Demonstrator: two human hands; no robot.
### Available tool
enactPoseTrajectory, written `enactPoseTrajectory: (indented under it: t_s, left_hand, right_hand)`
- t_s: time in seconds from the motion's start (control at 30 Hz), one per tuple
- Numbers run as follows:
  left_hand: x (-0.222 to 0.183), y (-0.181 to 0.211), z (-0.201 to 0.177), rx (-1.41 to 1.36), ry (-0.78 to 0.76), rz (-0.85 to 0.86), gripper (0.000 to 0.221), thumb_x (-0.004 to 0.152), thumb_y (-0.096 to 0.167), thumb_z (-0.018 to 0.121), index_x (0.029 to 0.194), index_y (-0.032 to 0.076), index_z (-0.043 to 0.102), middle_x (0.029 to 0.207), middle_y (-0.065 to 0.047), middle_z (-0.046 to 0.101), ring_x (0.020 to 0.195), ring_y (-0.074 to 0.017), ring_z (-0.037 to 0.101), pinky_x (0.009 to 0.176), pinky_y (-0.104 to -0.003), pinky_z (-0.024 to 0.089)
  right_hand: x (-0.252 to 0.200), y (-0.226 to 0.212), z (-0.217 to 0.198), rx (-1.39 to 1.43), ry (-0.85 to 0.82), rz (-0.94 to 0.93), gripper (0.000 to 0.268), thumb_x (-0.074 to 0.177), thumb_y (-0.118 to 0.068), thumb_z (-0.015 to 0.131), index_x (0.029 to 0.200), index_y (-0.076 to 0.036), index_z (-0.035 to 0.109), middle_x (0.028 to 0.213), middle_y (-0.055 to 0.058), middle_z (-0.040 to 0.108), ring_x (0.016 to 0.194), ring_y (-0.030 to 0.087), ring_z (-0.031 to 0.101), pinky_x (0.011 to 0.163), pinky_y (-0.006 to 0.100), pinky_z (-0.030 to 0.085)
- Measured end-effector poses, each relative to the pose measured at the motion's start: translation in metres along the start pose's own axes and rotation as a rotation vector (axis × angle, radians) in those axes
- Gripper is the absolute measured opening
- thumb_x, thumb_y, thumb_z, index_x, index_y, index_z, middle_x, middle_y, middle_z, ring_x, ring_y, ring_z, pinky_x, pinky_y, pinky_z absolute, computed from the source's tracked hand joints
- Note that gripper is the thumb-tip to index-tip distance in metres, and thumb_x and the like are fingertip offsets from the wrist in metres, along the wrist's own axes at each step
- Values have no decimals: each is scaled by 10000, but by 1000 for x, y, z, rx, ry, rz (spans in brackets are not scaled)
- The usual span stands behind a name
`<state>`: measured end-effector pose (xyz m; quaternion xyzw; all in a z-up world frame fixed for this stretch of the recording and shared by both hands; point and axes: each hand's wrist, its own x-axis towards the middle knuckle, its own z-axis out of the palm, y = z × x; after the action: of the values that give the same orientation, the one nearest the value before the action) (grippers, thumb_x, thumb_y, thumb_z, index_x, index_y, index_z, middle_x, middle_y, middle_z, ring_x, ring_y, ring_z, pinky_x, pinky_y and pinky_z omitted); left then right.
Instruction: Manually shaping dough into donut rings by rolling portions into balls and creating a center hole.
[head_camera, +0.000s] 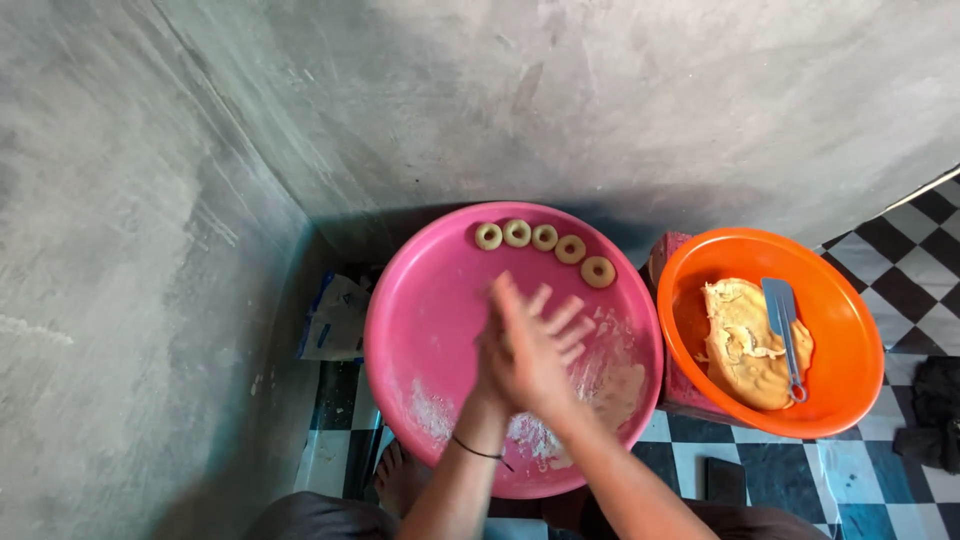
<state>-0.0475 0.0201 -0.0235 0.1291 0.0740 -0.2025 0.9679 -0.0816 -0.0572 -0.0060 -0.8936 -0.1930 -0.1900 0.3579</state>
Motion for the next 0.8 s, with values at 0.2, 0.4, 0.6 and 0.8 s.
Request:
enactPoseTrajectory:
  t_s: [0.2,0.4,0.6,0.8]
  left_hand:
    - [-16,-11,28,-12,39,3,837,908,771,442,1506,188,510,1538,-240,479,1431,-505,413,1145,-665,312]
    - [-8,13,-12,-129,-94,33,899,896,801,445,1612,275,308,1656,-187,295,1524,-452,235,1213,-620,136]
    - [-31,-3,30,70,-11,-111,964,842,917,231,1586,320,371,1602,-220,381,1486,-485,290,1215,-639,96]
    - [-41,0,43,-53,111,-18,825,911,778,397,1466,188,555,1474,-208,564,1374,-454,507,1197,-561,309]
  right_hand:
    - [11,5,-34,121,-53,-53,978,799,-197,803,1605,1,286,1426,234,585,1330,408,559,1130,487,440]
    - [-21,-9,-4,96,-201,104,986,854,-202,797,1646,-114,216,1397,322,579,1223,530,584,986,619,507]
    - [6,-36,-20,103,-121,27,1043,753,-76,812,1602,68,223,1423,317,561,1294,519,549,1104,594,423]
    - [-44,25,16,79,-110,18,988,788,-241,851,1605,-53,329,1357,255,612,1243,463,589,1062,547,479]
